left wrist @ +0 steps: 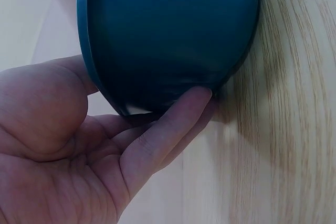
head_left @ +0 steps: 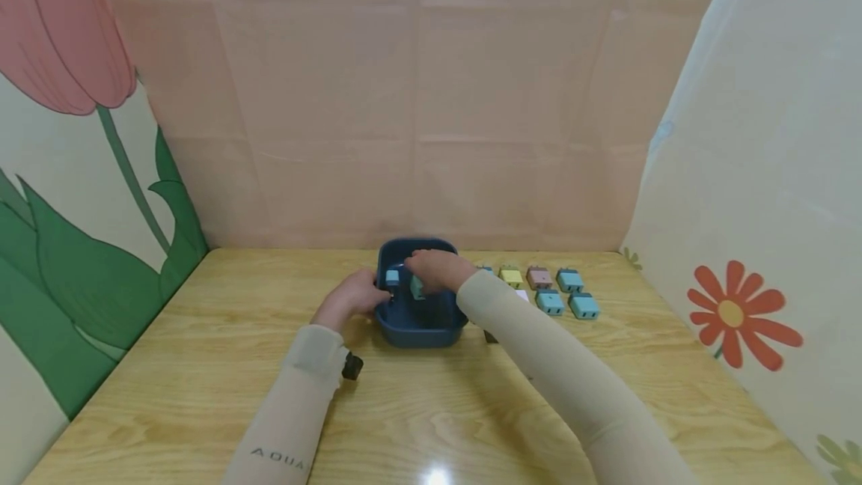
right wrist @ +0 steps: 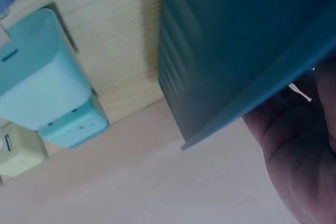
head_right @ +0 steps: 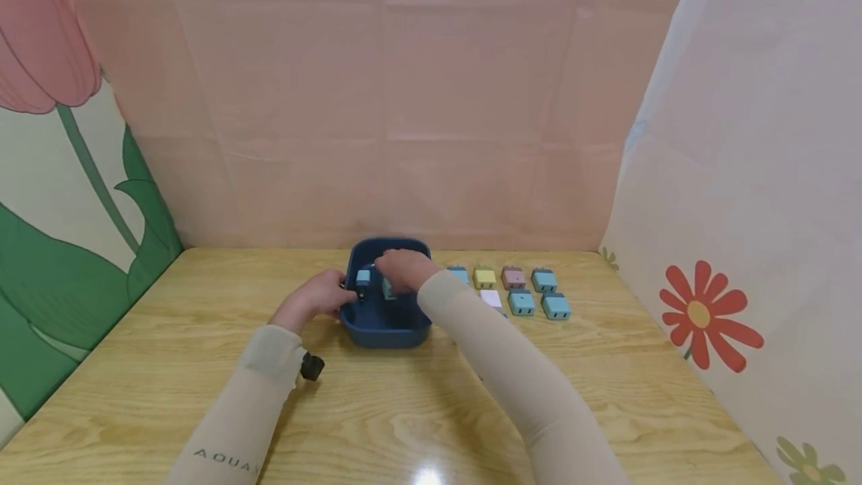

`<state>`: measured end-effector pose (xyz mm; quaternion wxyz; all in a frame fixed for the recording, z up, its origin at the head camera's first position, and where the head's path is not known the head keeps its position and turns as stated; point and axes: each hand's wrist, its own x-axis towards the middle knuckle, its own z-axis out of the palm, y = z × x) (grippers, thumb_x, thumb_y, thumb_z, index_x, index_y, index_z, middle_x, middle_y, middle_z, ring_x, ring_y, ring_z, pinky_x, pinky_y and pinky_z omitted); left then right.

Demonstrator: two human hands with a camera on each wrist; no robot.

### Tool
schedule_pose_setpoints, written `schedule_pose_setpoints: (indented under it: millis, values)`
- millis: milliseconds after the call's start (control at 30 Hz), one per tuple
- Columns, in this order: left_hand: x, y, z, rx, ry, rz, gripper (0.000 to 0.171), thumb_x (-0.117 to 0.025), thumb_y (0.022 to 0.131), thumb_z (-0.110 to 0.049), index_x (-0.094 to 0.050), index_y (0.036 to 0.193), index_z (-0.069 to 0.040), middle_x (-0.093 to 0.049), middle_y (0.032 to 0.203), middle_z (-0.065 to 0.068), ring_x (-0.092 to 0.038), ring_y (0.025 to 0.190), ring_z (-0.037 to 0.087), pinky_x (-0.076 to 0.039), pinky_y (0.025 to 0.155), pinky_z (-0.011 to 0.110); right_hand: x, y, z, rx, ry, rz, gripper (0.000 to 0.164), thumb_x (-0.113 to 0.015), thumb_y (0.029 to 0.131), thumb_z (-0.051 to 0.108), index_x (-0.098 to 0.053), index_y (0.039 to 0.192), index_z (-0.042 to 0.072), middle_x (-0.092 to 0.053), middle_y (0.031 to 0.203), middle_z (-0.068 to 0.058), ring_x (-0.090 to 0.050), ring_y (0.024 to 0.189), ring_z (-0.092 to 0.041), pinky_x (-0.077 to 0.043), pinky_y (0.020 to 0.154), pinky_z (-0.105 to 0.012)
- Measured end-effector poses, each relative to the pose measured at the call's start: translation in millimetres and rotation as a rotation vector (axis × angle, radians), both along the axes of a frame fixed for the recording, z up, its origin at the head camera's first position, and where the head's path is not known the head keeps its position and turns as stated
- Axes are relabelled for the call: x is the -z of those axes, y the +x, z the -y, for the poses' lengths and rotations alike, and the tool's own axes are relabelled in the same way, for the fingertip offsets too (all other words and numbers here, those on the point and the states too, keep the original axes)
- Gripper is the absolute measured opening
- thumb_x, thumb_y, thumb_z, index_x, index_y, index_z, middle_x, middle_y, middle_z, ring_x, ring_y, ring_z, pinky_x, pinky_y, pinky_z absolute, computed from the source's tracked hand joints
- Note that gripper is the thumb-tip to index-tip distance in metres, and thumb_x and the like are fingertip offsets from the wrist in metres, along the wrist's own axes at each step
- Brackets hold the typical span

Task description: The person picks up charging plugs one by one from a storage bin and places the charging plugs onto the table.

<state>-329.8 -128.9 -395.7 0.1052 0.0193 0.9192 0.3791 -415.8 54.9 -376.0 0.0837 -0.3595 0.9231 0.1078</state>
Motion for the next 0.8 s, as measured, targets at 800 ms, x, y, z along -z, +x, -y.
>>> schedule_pose_setpoints:
  millis: [800]
  values:
    - [-0.3,0.4,-0.3,-0.003,0.006,0.014,0.028,-0.062,0.106,-0.017,-0.069,0.124,0.003,-0.076,0.115,0.021,-0.072,0.089,0.022,-0.063,0.082,0.037,7.9,-7.9,-15.6,0.146,-0.056,0.129,0.054,-0.084,0.097,0.032,-0.061,0.141,0.01,-0.073,0.131,-0.011,-0.072,0.114,-0.023,-0.061,0.106,-0.043]
